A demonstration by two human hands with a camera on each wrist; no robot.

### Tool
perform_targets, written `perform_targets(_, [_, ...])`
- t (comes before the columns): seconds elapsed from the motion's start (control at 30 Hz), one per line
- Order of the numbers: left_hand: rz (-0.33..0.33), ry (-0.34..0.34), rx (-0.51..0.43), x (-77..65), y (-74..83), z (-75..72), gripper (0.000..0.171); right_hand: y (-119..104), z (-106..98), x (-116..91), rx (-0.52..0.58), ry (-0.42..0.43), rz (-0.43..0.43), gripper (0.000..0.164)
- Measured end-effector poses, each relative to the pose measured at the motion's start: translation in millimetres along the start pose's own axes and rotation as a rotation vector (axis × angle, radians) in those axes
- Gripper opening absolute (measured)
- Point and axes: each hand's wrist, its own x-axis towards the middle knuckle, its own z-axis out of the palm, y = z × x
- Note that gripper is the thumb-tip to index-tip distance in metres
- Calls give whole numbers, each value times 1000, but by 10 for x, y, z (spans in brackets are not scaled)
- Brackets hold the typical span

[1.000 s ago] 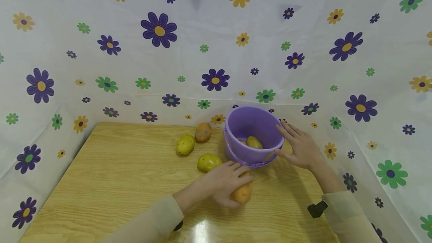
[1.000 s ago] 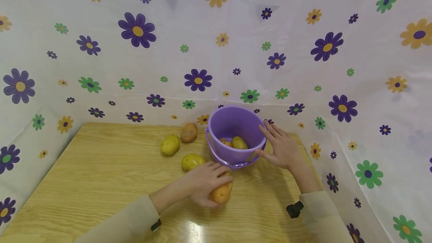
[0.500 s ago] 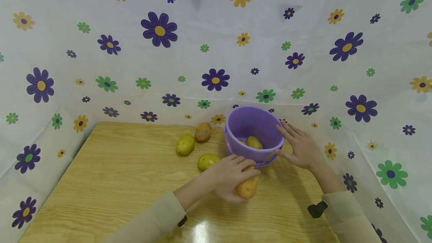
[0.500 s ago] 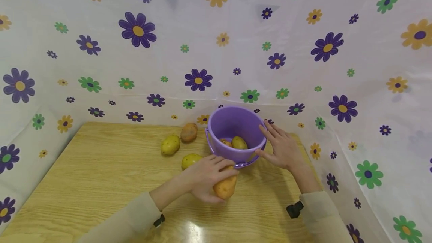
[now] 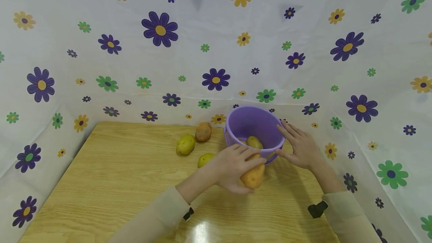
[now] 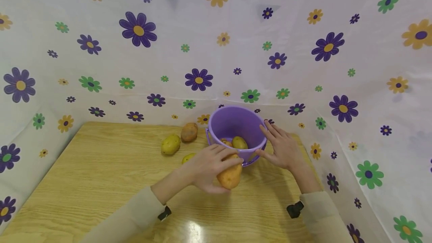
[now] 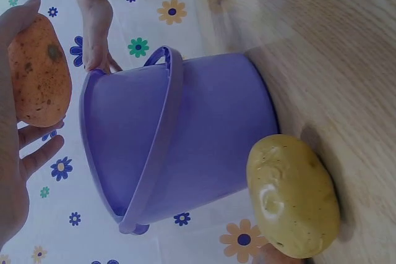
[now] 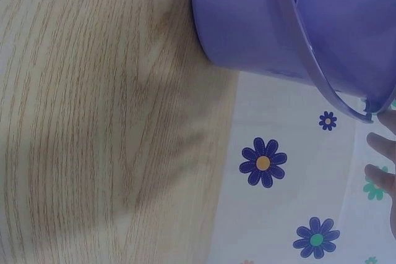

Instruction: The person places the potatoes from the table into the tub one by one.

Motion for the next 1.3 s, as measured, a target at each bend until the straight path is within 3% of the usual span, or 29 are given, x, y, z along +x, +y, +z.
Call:
perform_targets(0.77, [-156, -1, -182, 286, -190, -59, 90, 18, 8, 4, 2, -4, -13, 87])
perform_targets(1.03, [-197, -23, -210, 386, -308, 4, 89, 19, 23, -3, 1, -13, -12, 87])
perform_targets(1.3, [-210, -28, -171, 498, -401, 40, 89, -7, 4, 7, -5, -24, 6, 88])
